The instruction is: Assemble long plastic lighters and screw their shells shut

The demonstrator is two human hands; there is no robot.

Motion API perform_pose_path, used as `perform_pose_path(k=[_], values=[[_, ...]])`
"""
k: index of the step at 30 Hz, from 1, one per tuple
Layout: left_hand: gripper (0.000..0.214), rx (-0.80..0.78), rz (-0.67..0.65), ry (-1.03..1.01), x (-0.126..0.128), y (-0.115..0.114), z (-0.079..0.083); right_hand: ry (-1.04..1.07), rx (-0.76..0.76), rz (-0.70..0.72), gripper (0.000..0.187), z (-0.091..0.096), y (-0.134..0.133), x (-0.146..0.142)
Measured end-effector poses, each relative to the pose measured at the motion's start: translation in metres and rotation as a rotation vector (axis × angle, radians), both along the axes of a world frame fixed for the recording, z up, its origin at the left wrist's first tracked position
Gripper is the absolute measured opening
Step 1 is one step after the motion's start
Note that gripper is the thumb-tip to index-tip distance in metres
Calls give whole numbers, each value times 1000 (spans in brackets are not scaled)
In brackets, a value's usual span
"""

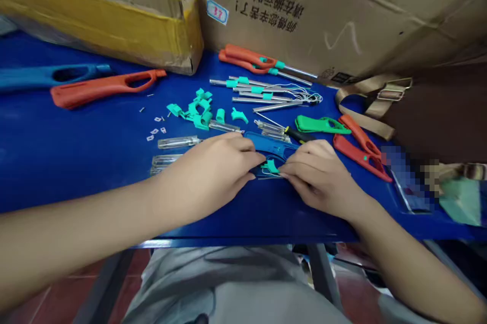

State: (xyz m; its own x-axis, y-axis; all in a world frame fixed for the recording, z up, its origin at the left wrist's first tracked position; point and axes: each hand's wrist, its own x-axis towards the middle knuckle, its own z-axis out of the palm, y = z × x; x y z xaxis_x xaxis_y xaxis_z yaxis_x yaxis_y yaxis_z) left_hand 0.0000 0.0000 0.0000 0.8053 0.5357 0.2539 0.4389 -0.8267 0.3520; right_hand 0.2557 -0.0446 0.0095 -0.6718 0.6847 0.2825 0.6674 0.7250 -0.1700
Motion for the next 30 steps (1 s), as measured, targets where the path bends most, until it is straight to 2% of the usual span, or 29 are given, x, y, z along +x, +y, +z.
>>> perform_pose_path(k=[9, 15, 21, 25, 30], values=[[40, 32, -56, 60, 1, 1, -2, 43, -99, -33, 11, 5, 1, 1], [46, 139, -77, 147, 0, -4, -8, -36, 46, 5, 11, 8, -1, 0], [53, 224, -79, 225, -3, -9, -7, 43, 82, 3, 11, 9, -3, 6], [57, 203, -82, 238, -4, -9, -6, 44, 45, 1, 9, 8, 0, 11], [54, 177, -131, 238, -5, -6, 0, 83, -84, -61, 13, 15, 2, 26]])
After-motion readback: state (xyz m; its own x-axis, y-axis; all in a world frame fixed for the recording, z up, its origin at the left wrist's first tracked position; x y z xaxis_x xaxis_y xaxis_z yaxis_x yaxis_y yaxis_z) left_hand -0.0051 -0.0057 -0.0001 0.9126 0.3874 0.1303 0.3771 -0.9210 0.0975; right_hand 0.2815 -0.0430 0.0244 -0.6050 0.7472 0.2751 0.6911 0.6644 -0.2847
